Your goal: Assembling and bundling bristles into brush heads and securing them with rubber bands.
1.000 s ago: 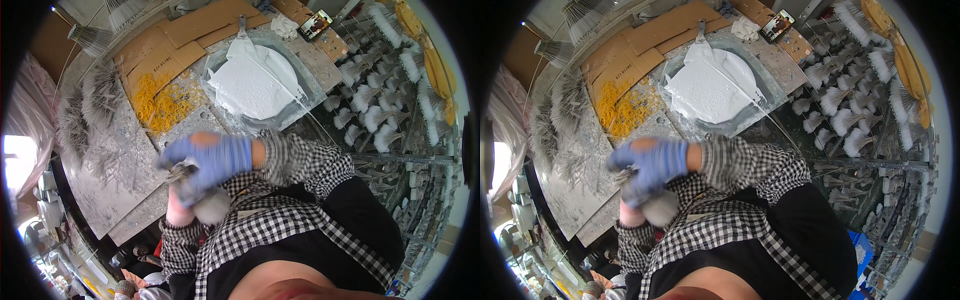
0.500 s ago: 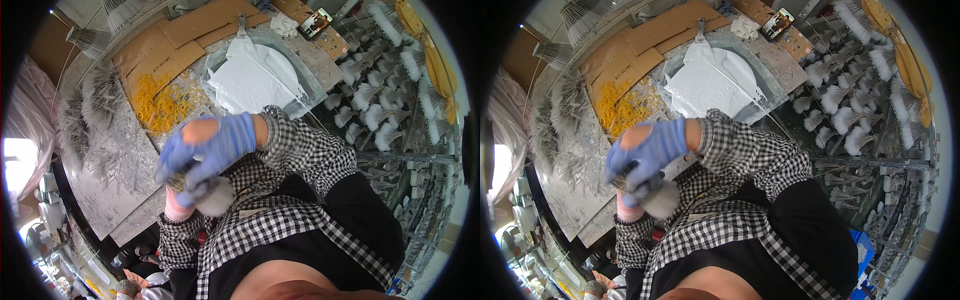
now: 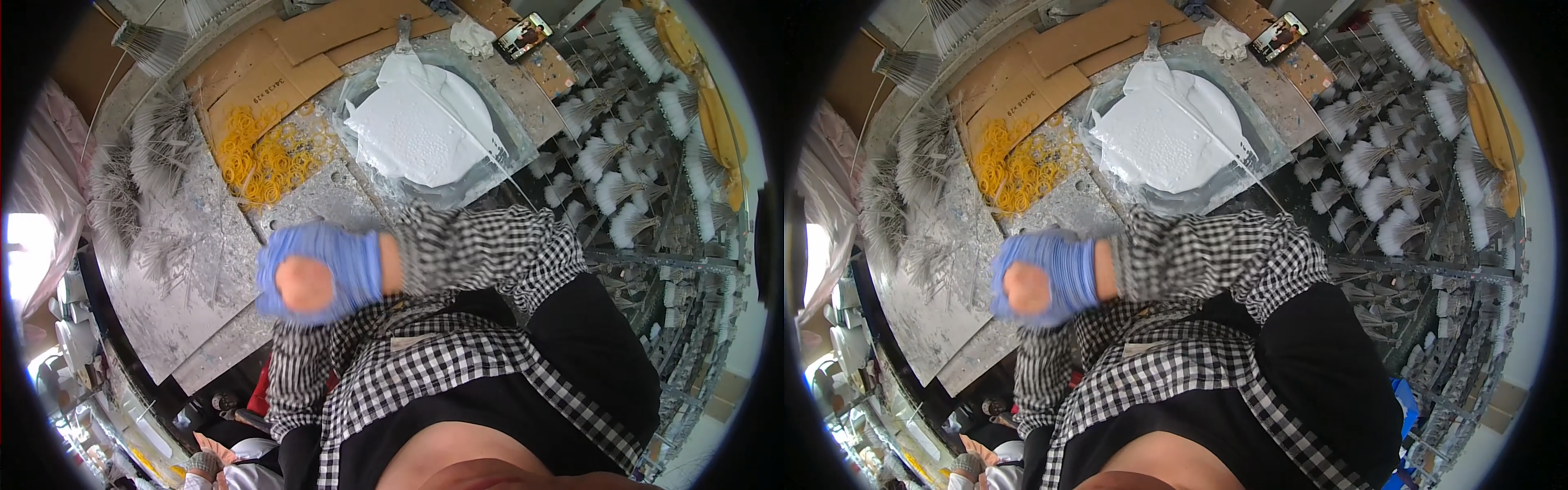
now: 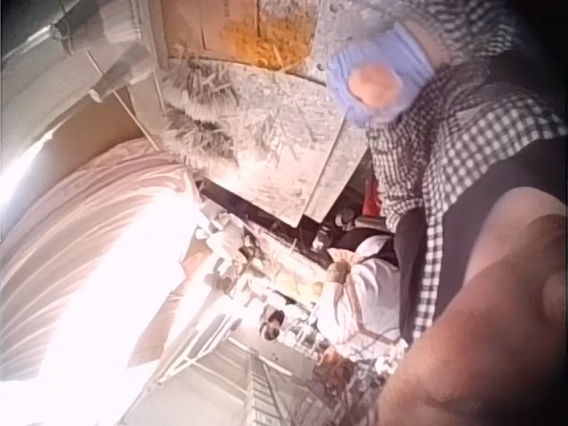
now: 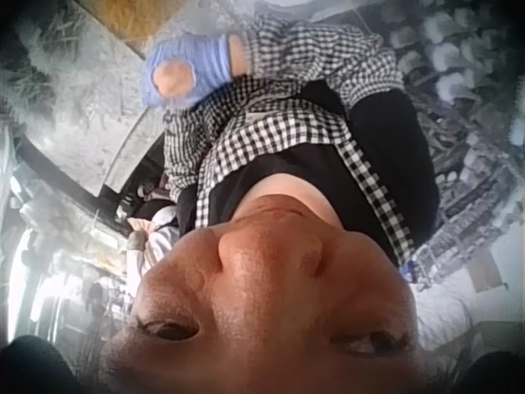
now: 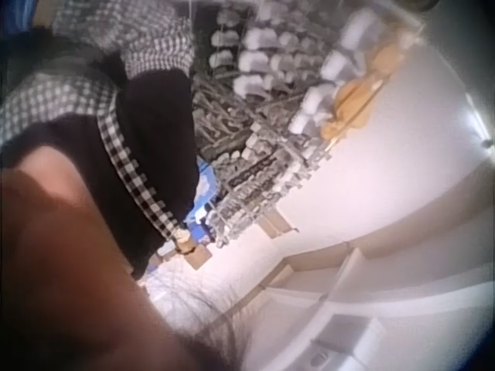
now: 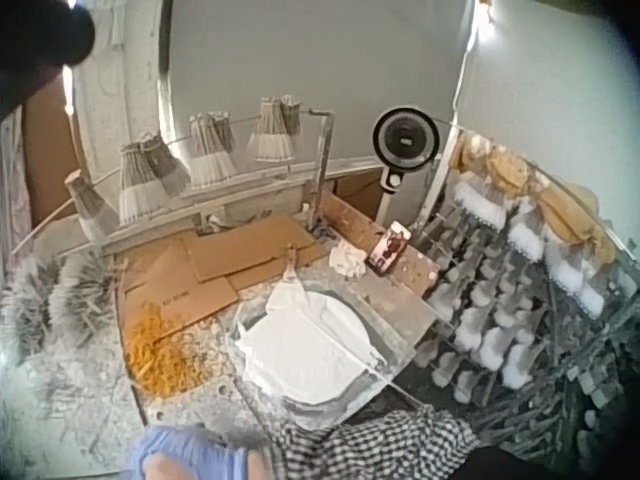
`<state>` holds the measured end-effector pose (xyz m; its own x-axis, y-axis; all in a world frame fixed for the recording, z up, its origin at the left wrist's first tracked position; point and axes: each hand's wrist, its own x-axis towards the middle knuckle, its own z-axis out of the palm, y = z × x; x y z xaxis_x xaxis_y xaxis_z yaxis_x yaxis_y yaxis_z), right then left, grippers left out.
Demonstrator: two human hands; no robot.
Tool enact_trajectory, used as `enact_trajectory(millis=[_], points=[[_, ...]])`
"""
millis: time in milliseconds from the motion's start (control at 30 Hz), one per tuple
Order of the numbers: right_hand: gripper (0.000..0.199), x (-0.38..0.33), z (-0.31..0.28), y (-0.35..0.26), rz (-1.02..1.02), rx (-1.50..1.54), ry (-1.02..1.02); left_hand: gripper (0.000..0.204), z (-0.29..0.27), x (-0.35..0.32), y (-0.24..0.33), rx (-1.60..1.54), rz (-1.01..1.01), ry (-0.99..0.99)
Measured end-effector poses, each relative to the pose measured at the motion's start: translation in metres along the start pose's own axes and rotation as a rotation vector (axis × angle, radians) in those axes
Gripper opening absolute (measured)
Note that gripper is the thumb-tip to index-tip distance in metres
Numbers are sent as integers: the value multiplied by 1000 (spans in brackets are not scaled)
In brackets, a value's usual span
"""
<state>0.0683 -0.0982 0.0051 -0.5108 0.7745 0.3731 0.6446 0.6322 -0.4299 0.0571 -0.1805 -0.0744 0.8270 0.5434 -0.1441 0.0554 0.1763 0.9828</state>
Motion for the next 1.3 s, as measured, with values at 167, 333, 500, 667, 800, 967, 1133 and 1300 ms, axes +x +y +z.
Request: enact_trajectory(millis=[167,333,500,667,800,967,1133,1300], points=[[65,-5,-14,8,51,47,37,93,-148,-41,31,219,228,-11],[107,-50,-36,25,218,332,316,94,-187,-50,54,273,393,-12],[79,-49,33,22,433,566,242,64,-155,4,148,980,630,-130],[72,-62,37,41,390,541,184,47,-133,19,169,1306,209,-387],[66,-54,61,41,402,515,189,48,-129,25,144,1108,2,-301],[59,-76,67,31,353,498,205,41,-124,10,131,1336,24,-317],[45,-37,83,55,220,406,377,45,-137,29,155,1337,241,-206],[30,-47,112,87,94,374,84,47,-135,26,134,1126,-235,-213]])
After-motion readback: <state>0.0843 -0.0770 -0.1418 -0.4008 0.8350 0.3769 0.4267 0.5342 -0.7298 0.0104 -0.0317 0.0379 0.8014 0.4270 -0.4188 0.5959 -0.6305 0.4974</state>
